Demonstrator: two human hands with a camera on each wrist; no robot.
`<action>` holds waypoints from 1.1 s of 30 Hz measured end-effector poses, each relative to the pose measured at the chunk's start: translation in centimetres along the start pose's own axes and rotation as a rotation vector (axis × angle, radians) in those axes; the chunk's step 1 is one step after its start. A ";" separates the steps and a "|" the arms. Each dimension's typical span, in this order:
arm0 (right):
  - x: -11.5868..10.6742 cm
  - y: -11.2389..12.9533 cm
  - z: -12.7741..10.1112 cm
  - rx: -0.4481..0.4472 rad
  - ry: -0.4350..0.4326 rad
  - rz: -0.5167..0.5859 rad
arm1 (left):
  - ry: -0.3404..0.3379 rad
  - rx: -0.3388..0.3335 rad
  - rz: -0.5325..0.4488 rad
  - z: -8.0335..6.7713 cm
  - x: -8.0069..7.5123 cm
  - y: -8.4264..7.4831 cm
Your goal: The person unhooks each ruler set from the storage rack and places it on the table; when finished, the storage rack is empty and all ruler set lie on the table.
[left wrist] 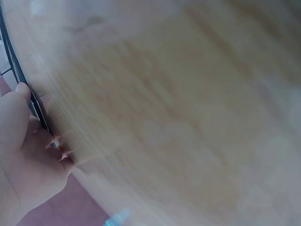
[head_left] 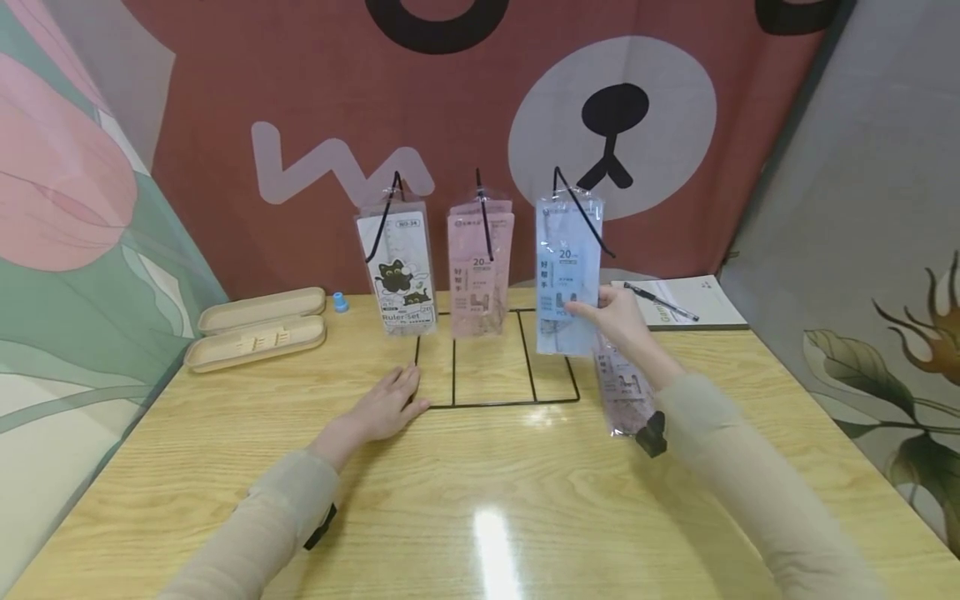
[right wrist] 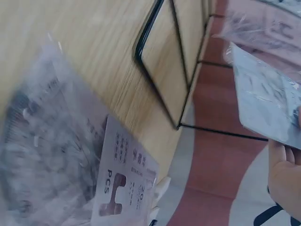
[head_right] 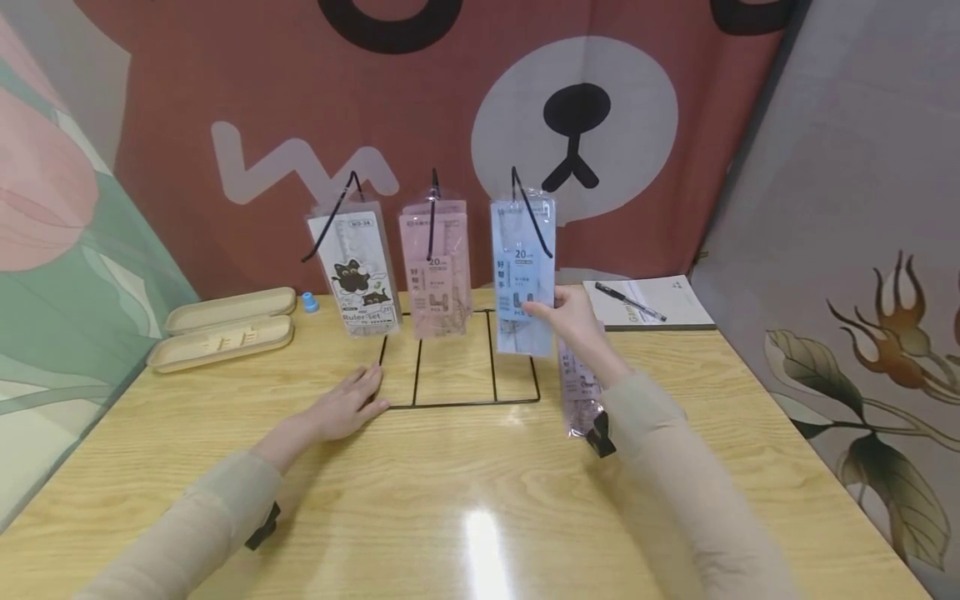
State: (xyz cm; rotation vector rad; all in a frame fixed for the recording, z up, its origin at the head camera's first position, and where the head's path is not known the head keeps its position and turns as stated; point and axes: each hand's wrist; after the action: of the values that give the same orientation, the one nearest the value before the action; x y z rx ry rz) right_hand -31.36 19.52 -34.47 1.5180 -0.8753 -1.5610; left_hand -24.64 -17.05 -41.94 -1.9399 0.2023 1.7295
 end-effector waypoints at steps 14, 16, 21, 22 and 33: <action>-2.5 0.1 -8.7 0.043 0.198 0.088 | 0.020 -0.015 -0.008 0.5 0.3 0.1; -2.9 0.0 -9.9 0.036 0.224 0.089 | 0.019 -0.018 -0.008 0.5 0.2 0.1; -4.3 -0.4 -12.5 -0.027 0.296 0.062 | 0.012 -0.022 -0.012 0.4 0.0 0.1; -4.7 -0.6 -13.0 -0.043 0.311 0.056 | 0.013 -0.022 -0.011 0.4 0.0 0.1; -12.0 -4.0 -13.4 0.002 0.159 -0.152 | 0.027 -0.039 -0.008 0.4 0.0 0.3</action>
State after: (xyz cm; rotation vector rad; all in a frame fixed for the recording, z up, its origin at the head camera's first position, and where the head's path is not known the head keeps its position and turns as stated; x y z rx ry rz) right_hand -18.38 32.51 -33.08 1.7179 -0.6857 -1.5213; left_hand -25.08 -17.09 -42.05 -1.9902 0.1722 1.7149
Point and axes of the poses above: each hand's wrist, its own z-axis towards the middle knuckle, its own x-axis out of the palm, y = z × x, and after that the axes turned 1 degree about x, right-handed
